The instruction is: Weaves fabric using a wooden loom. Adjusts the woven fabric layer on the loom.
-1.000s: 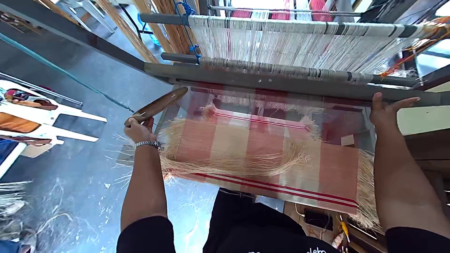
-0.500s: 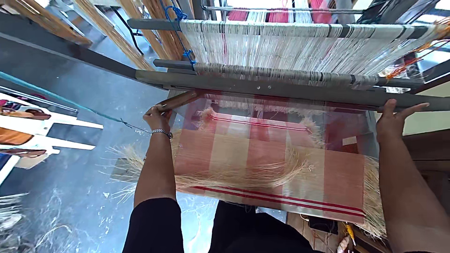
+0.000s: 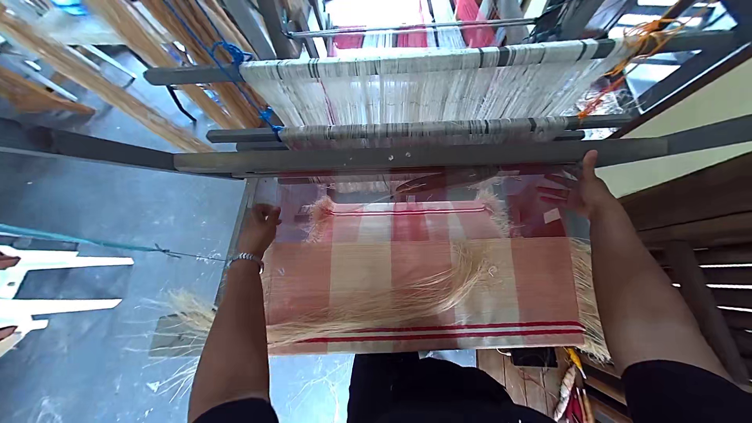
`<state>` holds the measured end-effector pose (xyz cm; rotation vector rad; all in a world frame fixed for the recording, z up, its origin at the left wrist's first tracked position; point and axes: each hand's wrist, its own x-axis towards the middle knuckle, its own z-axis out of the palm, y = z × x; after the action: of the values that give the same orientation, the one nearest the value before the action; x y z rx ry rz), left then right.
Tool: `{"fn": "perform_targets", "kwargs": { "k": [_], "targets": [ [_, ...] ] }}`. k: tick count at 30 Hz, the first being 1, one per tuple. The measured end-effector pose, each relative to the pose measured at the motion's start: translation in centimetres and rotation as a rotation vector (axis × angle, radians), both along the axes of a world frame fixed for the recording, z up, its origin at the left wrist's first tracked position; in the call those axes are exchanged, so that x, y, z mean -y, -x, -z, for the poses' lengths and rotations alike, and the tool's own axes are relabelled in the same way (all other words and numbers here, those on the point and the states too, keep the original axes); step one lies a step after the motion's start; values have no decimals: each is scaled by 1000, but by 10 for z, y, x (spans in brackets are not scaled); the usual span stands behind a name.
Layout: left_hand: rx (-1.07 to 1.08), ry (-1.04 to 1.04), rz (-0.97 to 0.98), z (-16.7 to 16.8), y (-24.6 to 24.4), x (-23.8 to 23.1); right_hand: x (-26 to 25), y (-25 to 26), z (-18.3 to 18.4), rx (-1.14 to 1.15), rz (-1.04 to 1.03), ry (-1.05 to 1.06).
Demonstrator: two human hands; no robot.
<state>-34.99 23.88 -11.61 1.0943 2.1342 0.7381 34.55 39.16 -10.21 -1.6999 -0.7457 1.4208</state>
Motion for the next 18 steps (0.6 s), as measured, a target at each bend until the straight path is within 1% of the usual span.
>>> {"fn": "perform_targets", "kwargs": {
  "k": [4,6,8,10,14,16,18],
  "targets": [
    [-260,12,94,-5,-28,32,-4,-11,7,20,-5,-6],
    [-396,-36,94,0,-31,54,-1,-12,4,40,-12,-7],
    [-531,-127,10,13,-33,77,-1,-14,5,68,-24,-28],
    [-634,-133,-99,25,-40,96,0,-10,5,90,-20,-44],
    [-540,11,-223,38,-43,120,2,-1,2,118,9,-44],
    [-490,82,-229,40,-36,128,2,0,-1,138,17,-41],
    [-475,92,-227,35,-32,134,2,0,-1,143,16,-46]
  ]
}}
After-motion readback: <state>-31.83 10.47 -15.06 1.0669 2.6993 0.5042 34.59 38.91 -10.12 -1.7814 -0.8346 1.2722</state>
